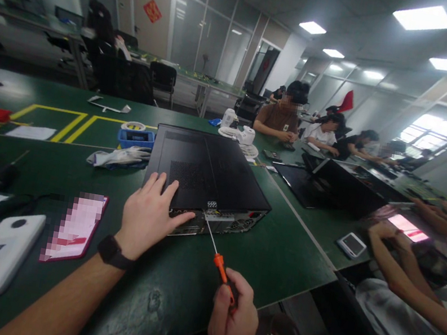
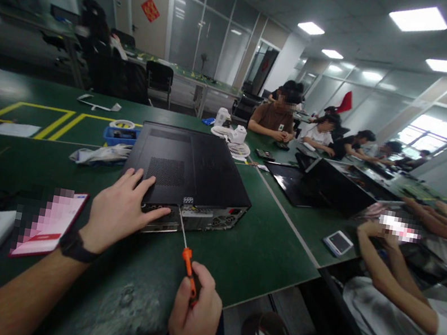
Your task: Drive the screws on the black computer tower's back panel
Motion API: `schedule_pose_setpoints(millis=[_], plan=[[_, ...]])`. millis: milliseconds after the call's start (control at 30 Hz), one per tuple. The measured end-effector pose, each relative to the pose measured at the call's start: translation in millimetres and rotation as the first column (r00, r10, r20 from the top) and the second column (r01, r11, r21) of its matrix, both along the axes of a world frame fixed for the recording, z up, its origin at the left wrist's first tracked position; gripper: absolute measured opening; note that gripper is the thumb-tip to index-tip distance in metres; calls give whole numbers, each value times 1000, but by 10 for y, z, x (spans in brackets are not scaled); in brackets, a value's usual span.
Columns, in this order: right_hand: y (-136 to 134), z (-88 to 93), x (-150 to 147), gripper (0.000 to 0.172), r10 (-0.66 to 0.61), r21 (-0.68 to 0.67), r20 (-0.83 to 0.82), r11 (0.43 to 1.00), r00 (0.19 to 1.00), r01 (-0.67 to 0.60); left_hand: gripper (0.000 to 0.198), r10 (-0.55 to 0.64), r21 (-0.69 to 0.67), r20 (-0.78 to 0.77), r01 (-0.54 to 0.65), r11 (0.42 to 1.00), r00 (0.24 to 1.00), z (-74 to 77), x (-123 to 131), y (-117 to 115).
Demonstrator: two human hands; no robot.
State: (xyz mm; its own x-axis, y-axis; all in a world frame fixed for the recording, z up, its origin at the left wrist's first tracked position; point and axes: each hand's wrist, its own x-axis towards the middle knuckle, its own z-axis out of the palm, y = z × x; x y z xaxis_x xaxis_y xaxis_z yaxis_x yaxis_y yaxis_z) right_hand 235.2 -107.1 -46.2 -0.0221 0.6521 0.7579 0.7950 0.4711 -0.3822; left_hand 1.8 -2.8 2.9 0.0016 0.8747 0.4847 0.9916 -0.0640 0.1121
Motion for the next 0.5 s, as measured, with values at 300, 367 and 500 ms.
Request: schedule_pose_setpoints(millis=[300,367,500], plan=[[-39,-3,-16,31,-108,-62,-64,993,992,104,80,-3,2,13,2,1000,1000,6,4,3],[-42,-21,1,31,-89,-134,-93,988,992,76,81,-1,3,7,1,1000,1000,6,1,-4],[-57,-22,-1,30,-64,-153,-133,987,989,43,80,1,6,-9,-1,1000,1000,5,-5,-9]])
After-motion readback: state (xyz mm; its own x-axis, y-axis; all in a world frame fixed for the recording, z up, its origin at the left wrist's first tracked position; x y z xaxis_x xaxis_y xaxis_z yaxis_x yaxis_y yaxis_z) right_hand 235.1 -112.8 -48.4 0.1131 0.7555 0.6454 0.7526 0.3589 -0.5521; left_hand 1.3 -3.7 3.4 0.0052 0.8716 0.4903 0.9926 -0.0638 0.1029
